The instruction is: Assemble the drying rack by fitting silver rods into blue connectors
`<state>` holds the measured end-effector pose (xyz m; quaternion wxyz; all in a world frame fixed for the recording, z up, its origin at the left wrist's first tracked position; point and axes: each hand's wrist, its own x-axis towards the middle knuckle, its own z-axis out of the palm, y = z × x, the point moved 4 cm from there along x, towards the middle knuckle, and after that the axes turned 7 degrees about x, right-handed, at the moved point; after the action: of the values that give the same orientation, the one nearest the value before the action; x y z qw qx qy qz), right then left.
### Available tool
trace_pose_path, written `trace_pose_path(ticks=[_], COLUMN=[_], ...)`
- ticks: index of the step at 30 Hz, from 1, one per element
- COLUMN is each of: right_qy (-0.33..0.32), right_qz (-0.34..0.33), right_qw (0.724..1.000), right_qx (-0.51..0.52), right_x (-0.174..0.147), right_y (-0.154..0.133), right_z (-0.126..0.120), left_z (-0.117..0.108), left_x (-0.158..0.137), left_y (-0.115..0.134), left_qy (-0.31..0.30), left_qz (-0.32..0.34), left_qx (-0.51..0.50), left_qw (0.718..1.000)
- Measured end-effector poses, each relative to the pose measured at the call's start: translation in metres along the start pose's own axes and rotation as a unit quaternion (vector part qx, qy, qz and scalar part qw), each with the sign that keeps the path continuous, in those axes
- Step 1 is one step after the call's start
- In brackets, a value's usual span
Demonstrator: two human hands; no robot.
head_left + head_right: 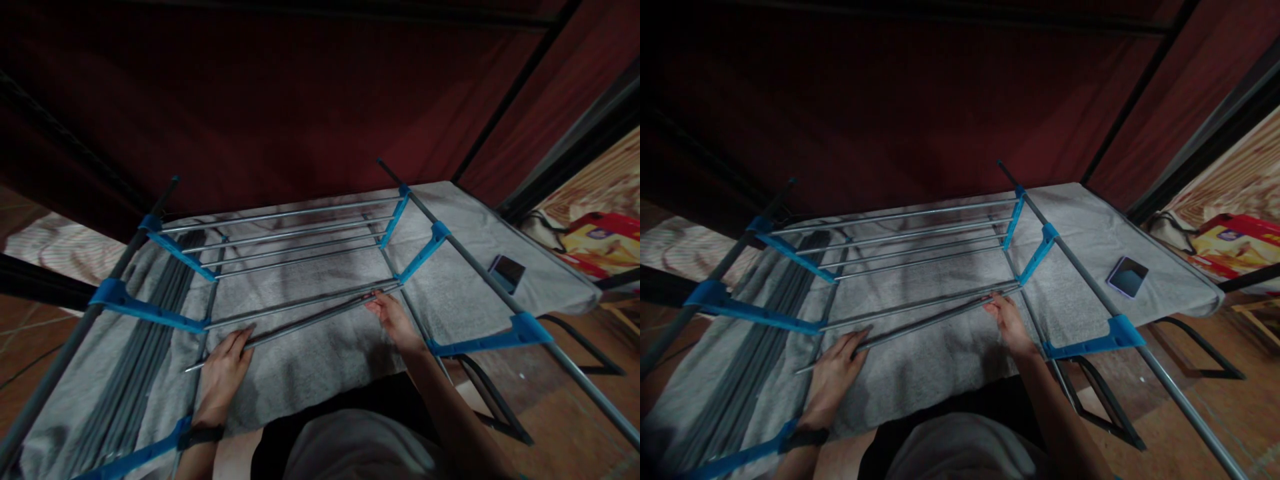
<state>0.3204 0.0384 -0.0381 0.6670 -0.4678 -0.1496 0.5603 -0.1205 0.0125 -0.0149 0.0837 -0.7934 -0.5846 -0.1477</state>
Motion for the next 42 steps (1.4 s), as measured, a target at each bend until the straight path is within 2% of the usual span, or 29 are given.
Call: trace_pose_path(ticks=[6,13,24,33,42], right_qy=[0.008,0.013,0.023,-0.004,0.001], right_qz=[0.033,0.034,0.033,0.032,0.006], right_qw=[0.999,0.998,0.996,0.997,0.997], right_qx=[0.031,0.046,0.075,0.07,0.075], right_x=[-0.005,-0.01,-0.014,-0.013,-0.009], right_y=[0.0,0.006,0.002,-0.013,-0.023], right_z=[-0.014,-0.018,-0.016,-0.007,-0.009], left_z=[0.011,0.002,-0.008,-0.034,-0.035], left_x=[-0.002,-0.007,-0.01,0.0,0.02], left_y=[0.005,0.004,0.014,0.018,0.02], left_qy=[0.017,0.031,0.046,0.061,0.054], left_qz=[0.006,-0.009,-0.001,0.019,0.018], left_qx=[-0.003,0.018,-0.025,-0.023,-0.004], left_qw=[1.0,0.999,0.999,0.998,0.998])
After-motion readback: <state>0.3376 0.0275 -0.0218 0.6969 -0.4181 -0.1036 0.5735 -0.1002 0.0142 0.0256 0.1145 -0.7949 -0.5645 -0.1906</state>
